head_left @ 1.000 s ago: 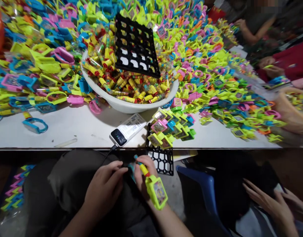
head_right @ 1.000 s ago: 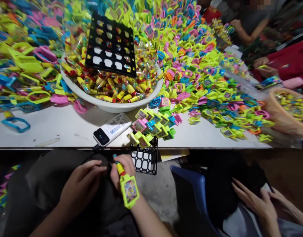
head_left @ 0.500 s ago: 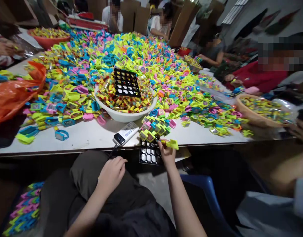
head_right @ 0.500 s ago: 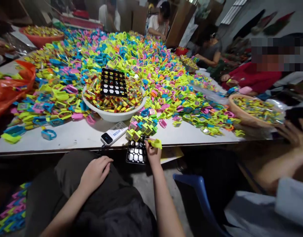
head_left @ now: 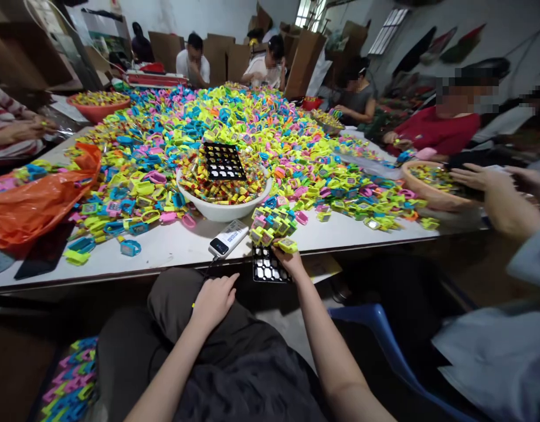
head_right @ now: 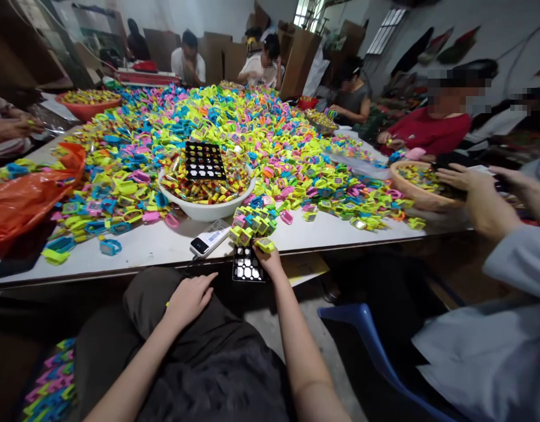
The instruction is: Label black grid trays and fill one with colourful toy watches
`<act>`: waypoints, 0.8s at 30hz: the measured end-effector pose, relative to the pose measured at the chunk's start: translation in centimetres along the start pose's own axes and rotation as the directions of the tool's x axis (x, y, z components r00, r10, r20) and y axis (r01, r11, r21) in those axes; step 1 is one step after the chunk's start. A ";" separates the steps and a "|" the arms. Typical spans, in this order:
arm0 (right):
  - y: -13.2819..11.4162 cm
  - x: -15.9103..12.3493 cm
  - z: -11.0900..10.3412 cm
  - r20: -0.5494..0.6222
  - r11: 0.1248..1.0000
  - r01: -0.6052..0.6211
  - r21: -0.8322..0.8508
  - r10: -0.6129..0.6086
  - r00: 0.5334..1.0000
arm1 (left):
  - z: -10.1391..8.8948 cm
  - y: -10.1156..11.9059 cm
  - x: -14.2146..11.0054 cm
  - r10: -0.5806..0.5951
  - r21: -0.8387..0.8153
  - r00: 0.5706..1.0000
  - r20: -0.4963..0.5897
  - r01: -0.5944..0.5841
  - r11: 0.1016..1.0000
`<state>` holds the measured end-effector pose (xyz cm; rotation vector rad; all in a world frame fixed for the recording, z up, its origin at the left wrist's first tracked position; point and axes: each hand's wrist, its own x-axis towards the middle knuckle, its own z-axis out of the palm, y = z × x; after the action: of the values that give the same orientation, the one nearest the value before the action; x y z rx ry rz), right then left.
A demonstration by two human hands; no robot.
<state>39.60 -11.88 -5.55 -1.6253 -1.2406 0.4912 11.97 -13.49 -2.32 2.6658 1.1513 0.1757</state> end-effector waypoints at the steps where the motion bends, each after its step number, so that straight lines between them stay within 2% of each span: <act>1: -0.1 0.0 -0.1 0.021 1.000 -0.002 0.001 0.002 1.000 | 0.0 0.0 0.0 0.004 0.008 1.000 0.006 -0.004 1.000; 4: -0.6 0.0 -0.4 0.068 1.000 -0.006 -0.015 0.007 0.998 | -0.1 0.1 0.0 0.007 0.012 1.000 0.021 -0.008 1.000; 16: -2.0 -0.1 0.0 0.021 0.994 0.002 -0.113 0.000 1.000 | -0.4 0.2 -0.2 -0.002 -0.025 1.000 0.012 0.002 1.000; 24: -1.8 0.6 0.6 0.097 0.985 0.016 -0.171 0.001 0.995 | -0.3 0.1 -0.2 0.012 -0.018 1.000 -0.001 -0.012 1.000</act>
<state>38.49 -11.07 -4.11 -1.7581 -1.3926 0.4733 11.88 -13.64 -1.96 2.6580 1.1284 0.1881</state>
